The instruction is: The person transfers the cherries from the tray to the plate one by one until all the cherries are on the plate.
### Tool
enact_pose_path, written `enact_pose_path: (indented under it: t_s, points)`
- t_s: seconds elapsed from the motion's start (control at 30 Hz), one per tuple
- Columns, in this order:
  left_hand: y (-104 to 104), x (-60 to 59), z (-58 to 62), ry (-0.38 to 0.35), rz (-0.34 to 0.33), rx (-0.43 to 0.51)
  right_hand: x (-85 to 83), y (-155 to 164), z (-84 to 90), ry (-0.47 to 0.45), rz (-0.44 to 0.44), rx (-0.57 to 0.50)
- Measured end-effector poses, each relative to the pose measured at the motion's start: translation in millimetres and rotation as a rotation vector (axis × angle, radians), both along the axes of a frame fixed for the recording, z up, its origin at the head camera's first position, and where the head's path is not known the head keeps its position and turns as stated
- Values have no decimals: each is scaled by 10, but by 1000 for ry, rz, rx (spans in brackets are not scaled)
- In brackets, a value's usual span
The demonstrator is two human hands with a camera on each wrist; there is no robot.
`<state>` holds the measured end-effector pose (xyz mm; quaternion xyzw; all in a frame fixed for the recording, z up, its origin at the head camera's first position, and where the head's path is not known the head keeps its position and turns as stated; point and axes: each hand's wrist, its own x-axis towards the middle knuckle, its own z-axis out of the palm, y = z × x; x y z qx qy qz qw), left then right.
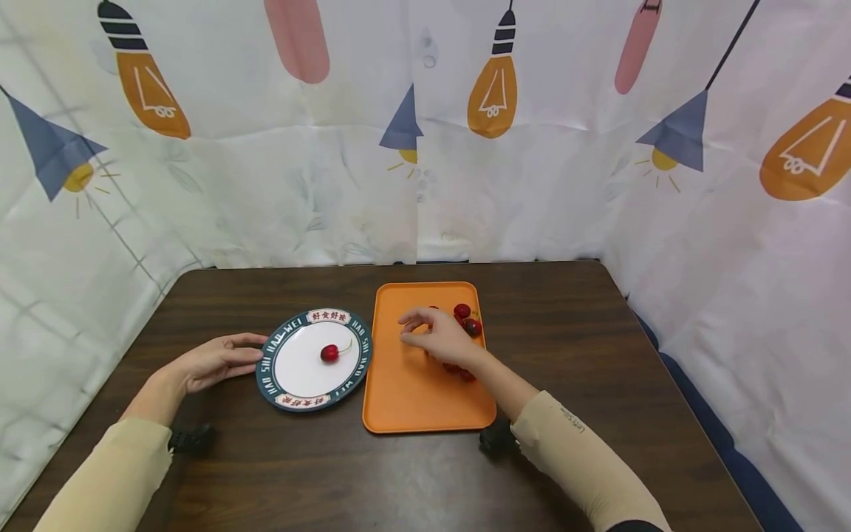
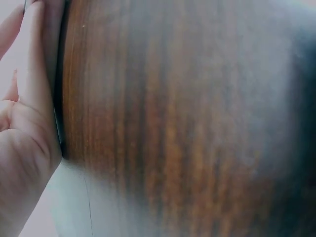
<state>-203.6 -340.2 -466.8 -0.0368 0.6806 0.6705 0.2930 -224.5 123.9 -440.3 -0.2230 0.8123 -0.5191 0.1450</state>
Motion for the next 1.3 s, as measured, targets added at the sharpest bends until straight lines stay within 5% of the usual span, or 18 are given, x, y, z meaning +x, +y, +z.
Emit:
enact_pose_path:
  t_s: [0.63, 1.3]
  points:
    - [-17, 1, -42, 7, 13, 8, 48, 646, -51, -122, -178, -86]
    - [-29, -11, -42, 8, 18, 3, 31, 975, -166, -6, -356, 81]
